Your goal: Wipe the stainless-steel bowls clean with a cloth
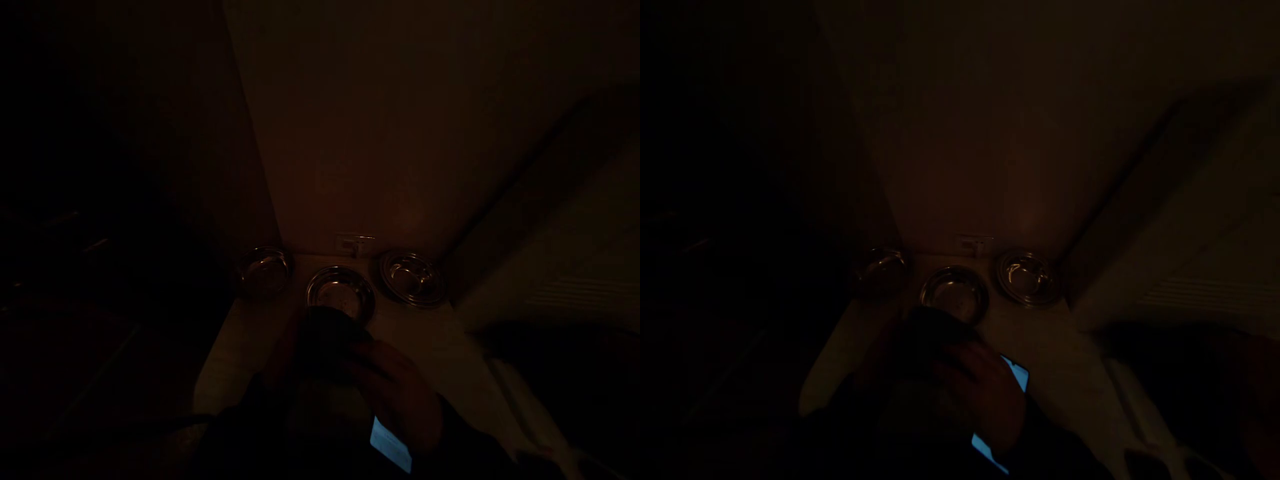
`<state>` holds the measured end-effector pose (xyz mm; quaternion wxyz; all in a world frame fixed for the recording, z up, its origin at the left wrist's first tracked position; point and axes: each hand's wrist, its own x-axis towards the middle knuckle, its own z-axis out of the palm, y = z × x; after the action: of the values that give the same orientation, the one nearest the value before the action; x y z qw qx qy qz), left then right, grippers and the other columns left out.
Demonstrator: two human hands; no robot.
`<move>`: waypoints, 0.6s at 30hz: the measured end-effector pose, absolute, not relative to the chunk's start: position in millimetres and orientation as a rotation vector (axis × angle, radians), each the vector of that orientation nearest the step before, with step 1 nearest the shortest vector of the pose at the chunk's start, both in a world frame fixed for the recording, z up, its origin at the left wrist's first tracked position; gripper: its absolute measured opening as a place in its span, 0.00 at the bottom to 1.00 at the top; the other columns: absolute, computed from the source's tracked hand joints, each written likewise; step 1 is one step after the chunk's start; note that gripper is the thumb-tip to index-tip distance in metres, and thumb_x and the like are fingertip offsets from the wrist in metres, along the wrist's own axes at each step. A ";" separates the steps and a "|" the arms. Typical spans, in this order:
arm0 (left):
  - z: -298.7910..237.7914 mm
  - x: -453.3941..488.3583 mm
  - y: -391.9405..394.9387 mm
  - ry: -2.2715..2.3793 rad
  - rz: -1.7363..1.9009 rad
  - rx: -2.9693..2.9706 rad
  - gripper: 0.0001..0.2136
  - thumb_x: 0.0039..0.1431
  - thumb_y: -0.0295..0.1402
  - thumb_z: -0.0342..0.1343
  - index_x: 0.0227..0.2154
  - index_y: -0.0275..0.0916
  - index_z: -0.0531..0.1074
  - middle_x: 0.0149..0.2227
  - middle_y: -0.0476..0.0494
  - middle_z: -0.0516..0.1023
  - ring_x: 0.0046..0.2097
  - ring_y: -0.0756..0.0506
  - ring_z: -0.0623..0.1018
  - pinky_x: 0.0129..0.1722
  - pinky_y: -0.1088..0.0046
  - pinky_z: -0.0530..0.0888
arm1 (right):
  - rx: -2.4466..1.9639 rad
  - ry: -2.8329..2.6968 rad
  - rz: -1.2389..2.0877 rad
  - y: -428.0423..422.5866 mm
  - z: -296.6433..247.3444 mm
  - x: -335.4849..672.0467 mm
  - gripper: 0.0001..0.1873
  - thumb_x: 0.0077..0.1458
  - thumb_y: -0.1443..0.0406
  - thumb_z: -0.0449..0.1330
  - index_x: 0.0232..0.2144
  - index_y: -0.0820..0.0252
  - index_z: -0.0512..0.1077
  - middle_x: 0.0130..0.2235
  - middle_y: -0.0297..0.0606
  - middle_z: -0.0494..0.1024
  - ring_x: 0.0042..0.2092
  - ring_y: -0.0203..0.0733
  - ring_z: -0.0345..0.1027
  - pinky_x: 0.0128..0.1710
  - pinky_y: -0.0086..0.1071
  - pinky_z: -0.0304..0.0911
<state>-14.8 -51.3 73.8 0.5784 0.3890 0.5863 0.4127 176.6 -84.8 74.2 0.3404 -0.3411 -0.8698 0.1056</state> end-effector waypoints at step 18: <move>75.2 -30.4 -52.1 1.469 1.076 0.963 0.15 0.59 0.40 0.52 0.44 0.37 0.72 0.48 0.41 0.74 0.47 0.42 0.74 0.47 0.60 0.72 | -1.057 -2.116 0.761 -77.5 88.6 188.9 0.15 0.62 0.59 0.50 0.36 0.56 0.75 0.33 0.39 0.79 0.34 0.40 0.72 0.33 0.32 0.67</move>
<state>-30.4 -52.1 75.2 0.5149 0.4008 0.6112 0.4480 188.9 -77.5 88.6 0.3228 -0.4025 -0.8061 0.2899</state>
